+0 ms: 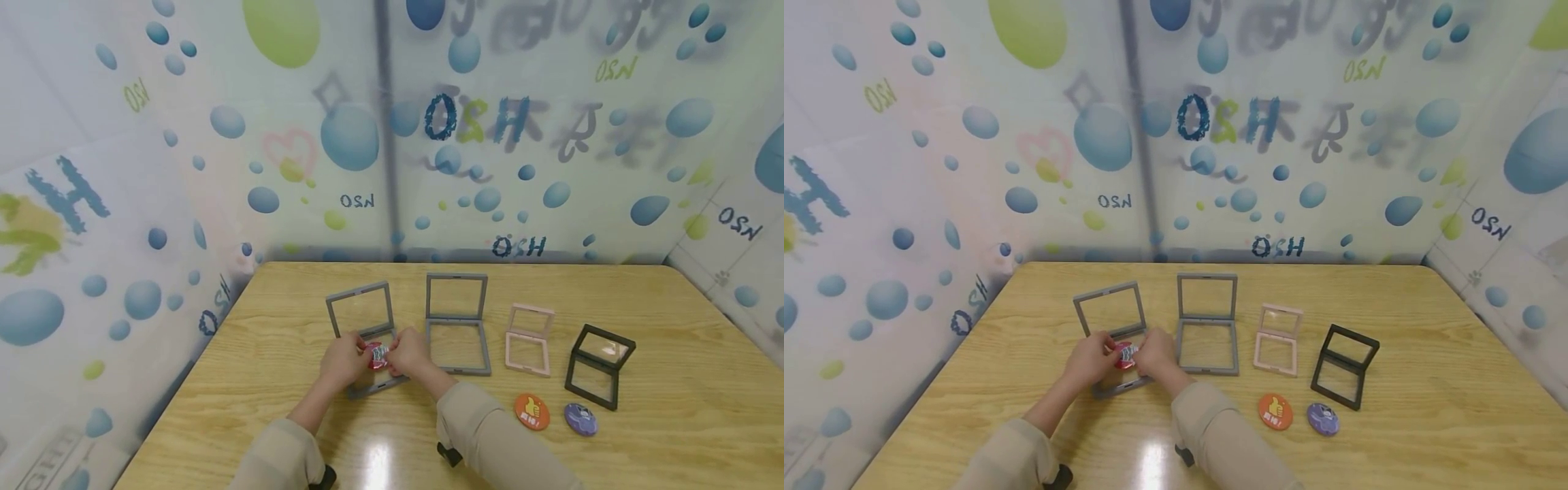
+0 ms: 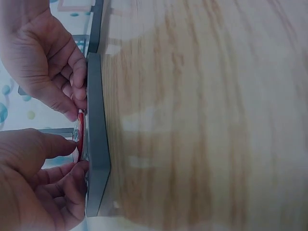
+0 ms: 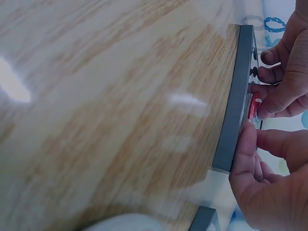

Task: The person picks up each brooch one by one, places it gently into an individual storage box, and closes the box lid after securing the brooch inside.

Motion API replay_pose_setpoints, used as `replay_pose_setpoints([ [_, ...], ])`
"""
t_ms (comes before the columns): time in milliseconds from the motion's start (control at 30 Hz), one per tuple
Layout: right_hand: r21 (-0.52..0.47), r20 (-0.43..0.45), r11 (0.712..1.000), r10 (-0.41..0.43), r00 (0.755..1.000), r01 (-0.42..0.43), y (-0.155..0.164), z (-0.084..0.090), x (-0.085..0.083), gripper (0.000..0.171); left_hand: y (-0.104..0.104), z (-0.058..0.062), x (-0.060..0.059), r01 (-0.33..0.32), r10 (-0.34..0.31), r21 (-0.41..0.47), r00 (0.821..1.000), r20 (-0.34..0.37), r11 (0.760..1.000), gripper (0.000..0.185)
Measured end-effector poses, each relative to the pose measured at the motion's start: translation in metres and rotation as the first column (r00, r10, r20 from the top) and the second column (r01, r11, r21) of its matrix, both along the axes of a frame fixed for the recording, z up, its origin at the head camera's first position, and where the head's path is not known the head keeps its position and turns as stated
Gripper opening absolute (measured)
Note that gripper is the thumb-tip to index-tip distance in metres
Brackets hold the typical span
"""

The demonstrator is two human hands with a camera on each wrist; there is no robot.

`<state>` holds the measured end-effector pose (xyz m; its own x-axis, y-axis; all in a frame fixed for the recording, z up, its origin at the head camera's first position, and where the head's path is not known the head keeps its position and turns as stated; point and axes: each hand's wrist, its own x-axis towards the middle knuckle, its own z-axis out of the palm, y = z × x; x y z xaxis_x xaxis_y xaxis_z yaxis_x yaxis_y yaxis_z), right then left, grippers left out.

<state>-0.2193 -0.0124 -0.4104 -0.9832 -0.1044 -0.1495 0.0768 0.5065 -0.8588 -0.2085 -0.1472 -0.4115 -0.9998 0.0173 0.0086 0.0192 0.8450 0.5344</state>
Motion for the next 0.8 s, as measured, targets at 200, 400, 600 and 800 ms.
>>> replay_pose_setpoints([
  [200, 0.016, 0.02, 1.0, 0.014, 1.0, -0.014, -0.0007, 0.0016, 0.0007, 0.01, 0.0011, 0.0011, 0.0005, -0.01, 0.011, -0.046, 1.0, 0.017, 0.999, 0.016],
  [400, 0.037, 0.01, 0.999, 0.022, 1.0, -0.023, 0.0002, 0.0035, 0.0013, 0.01, 0.0017, 0.0023, 0.0017, -0.004, 0.005, -0.058, 1.0, 0.014, 0.998, 0.016],
  [600, 0.06, 0.004, 0.998, 0.028, 1.0, -0.028, 0.0005, 0.0033, 0.0009, 0.01, 0.0019, 0.0012, 0.0011, -0.001, 0.002, -0.067, 1.0, 0.006, 0.998, 0.015],
  [800, 0.08, -0.017, 0.996, 0.033, 0.999, -0.032, -0.0009, -0.0005, 0.0005, 0.012, 0.0025, -0.0002, 0.0012, -0.01, 0.01, -0.064, 1.0, -0.003, 0.998, 0.016],
])
